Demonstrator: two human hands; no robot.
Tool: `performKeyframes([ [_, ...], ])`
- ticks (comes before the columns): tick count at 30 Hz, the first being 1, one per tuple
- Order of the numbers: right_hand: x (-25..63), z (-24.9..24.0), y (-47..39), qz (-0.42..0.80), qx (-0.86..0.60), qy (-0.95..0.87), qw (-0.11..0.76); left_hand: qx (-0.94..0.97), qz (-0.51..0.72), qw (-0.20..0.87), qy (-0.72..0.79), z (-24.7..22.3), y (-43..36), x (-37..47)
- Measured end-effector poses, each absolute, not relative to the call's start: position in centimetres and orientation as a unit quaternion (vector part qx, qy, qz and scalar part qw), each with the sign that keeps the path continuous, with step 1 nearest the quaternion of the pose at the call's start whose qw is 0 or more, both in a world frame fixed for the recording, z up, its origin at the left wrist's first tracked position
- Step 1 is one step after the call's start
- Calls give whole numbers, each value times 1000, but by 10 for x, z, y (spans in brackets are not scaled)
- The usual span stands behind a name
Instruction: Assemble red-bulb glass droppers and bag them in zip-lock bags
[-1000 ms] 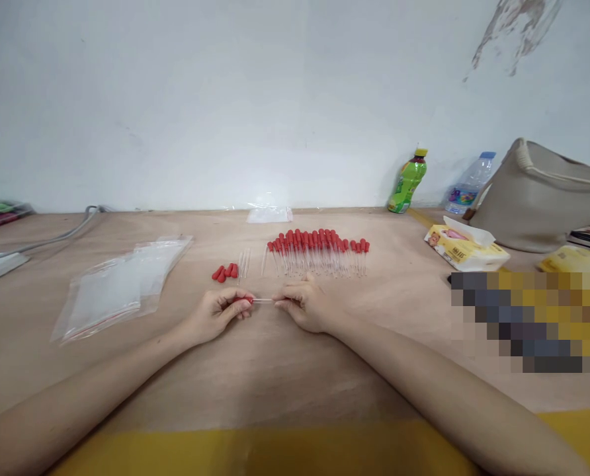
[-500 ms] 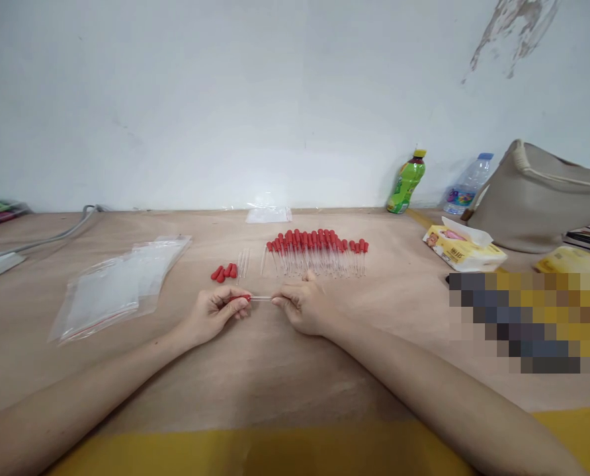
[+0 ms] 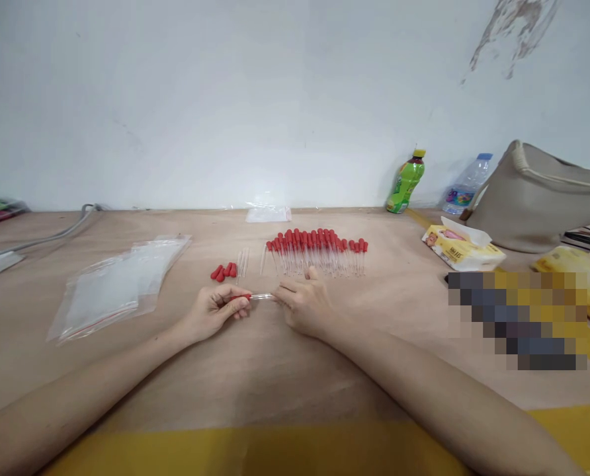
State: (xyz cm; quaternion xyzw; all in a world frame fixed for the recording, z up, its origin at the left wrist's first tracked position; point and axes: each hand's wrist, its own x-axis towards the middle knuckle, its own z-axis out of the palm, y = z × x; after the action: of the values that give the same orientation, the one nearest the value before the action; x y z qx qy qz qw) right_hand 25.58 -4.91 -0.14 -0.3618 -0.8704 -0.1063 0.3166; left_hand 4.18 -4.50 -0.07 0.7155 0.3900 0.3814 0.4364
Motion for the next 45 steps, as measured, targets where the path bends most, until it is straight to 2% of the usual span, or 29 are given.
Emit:
performKeyframes([
  [10,264,5,-41,100,-376,-875,289,782,339,321,413,-6,-36,34],
  [13,262,3,-45,102,-387,-872,283,788,319,313,422,-6,-35,35],
  [19,252,-6,-50,92,-396,-856,320,741,355,394,412,-4,-40,40],
  [25,248,-7,-50,75,-397,-857,320,723,362,416,416,-4,-43,41],
  [38,239,3,-52,123,-433,-862,235,768,342,380,385,-4,-45,39],
  [45,241,9,-53,167,-432,-860,215,808,336,296,383,-2,-43,38],
])
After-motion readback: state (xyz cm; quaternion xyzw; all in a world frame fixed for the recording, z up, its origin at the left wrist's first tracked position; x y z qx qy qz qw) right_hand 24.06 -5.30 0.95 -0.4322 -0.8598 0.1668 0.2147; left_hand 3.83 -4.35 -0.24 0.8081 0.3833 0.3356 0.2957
